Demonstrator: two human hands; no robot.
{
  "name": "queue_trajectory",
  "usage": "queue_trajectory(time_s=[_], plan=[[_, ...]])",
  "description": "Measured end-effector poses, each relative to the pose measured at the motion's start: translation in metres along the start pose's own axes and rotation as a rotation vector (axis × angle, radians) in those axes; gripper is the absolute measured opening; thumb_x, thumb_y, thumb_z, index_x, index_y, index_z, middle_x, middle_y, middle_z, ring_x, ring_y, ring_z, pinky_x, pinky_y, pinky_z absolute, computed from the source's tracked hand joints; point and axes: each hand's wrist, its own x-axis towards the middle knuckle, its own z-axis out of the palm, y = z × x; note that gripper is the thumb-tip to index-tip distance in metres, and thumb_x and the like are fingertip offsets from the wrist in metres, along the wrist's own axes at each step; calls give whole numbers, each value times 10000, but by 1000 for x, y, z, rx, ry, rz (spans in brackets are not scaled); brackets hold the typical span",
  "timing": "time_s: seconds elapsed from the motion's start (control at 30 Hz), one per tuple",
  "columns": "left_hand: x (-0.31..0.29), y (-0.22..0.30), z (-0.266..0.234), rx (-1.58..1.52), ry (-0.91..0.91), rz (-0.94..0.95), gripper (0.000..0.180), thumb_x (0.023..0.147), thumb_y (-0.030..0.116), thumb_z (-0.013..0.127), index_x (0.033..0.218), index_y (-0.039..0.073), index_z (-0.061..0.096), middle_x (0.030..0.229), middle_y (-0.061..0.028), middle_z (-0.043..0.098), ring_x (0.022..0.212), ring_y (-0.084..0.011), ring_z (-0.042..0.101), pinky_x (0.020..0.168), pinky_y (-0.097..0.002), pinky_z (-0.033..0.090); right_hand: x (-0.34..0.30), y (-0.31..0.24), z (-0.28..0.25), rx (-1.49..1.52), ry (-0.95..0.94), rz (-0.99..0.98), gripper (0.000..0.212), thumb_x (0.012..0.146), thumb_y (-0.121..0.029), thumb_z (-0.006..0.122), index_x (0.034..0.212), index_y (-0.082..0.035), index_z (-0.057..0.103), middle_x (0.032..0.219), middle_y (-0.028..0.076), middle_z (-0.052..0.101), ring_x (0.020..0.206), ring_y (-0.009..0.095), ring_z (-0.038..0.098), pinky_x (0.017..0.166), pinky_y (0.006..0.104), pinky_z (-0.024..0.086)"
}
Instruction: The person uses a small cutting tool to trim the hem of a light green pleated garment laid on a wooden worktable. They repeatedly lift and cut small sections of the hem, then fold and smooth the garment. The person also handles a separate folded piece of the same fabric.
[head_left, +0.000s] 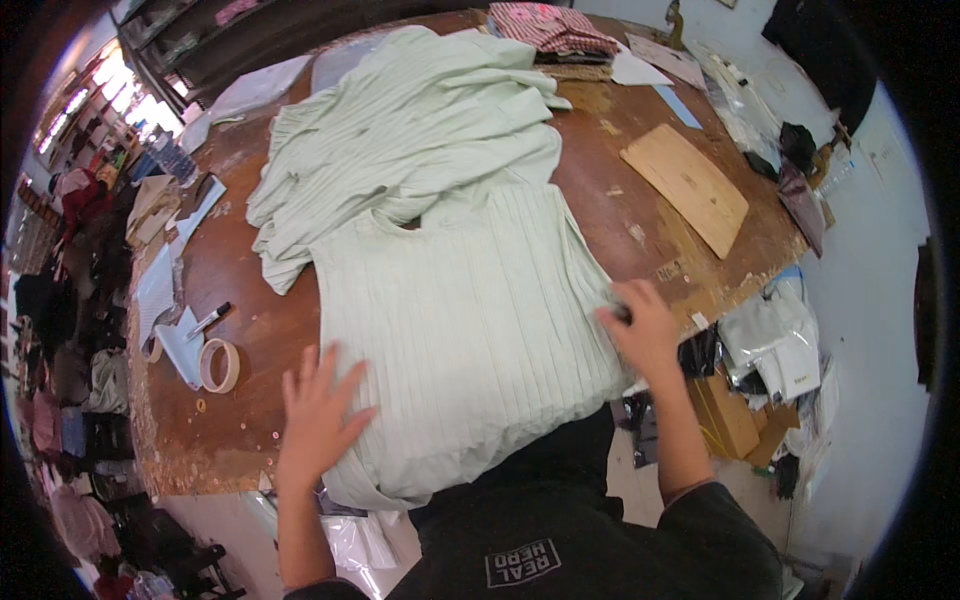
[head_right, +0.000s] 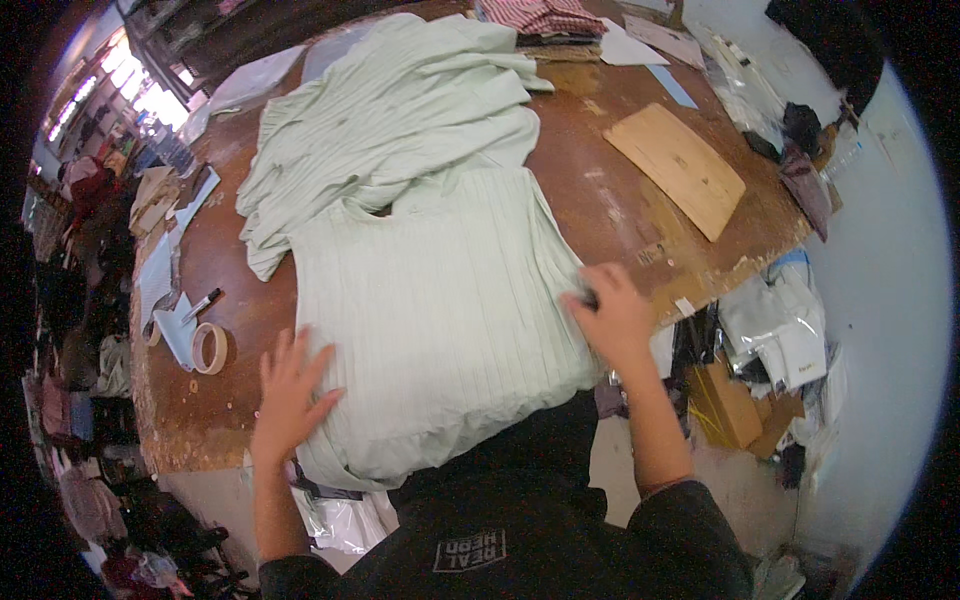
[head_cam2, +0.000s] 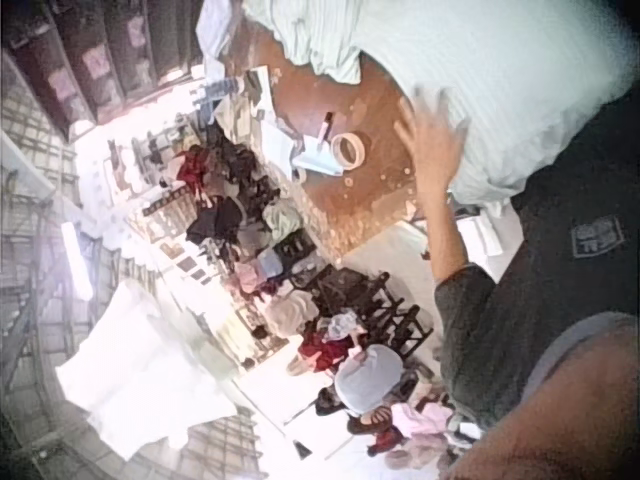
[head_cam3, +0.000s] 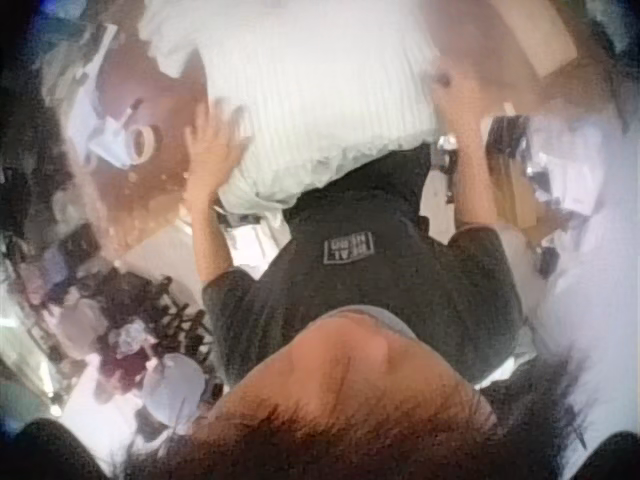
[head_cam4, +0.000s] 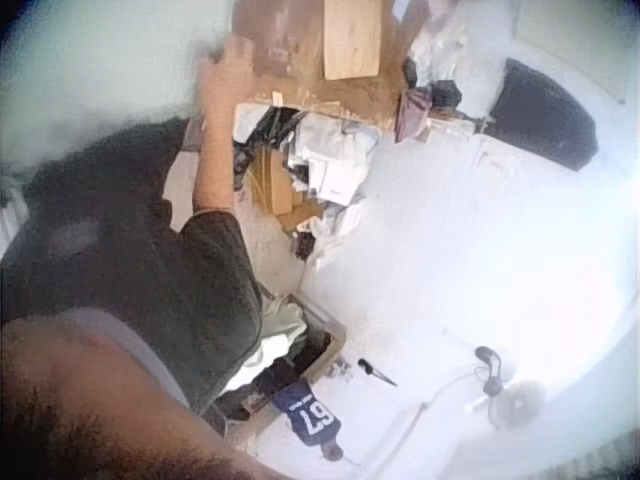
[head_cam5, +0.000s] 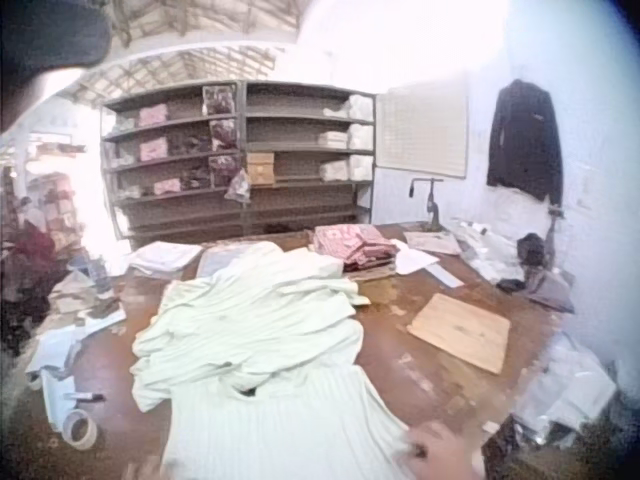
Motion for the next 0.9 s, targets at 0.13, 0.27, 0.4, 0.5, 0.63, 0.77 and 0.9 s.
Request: queue_trajectory(time_s=[0.13,0.27,0.4,0.5,0.63,0.77,0.9], plan=[[-49,-50,23,-256,269,-222,718,838,315,701,1432,24,421,1381,-213,460,1266,-373,447,1055,-434,363,0,53,-38,87,-129,293,467,802,-376,742,1079,-5,680,986,151,671,812,260,674,725,349,520],[-65,-41,16,-689,163,-478,682,797,267,739,1361,-21,484,907,-99,558,757,-235,521,726,-377,456,-10,57,-48,278,-342,368,441,776,-350,770,963,32,652,880,145,643,782,239,615,703,347,469],[-51,-19,20,-440,28,-331,503,839,173,660,1285,-34,555,872,-121,624,769,-136,543,709,-303,449,-22,62,-39,156,-274,73,318,801,-242,752,911,10,592,780,116,580,703,251,555,669,344,443],[-33,-10,20,-879,70,-296,430,887,121,604,1280,-47,557,1006,-139,686,877,-129,602,798,-297,469,-13,45,-42,175,-244,101,213,828,-137,712,881,-8,551,742,47,526,679,184,491,638,318,413],[11,45,16,-1359,336,-307,376,959,33,500,1320,-69,535,1236,-82,628,1097,-135,576,984,-273,424,24,-12,-43,518,-145,67,132,841,-84,665,937,-18,603,776,66,616,713,146,569,651,309,449],[47,102,38,-1704,358,-291,396,991,160,500,1330,-41,540,1244,-83,624,1120,-131,565,1006,-276,409,30,-137,-19,666,-246,-26,142,855,-67,659,997,-61,656,735,-4,601,658,59,520,617,244,444],[49,102,56,-2132,228,-477,519,1003,378,463,1371,13,488,1208,-86,637,1070,-142,602,944,-300,461,-18,-181,28,647,-637,-398,255,859,-100,617,1102,-60,550,847,192,674,798,374,665,687,461,502]])
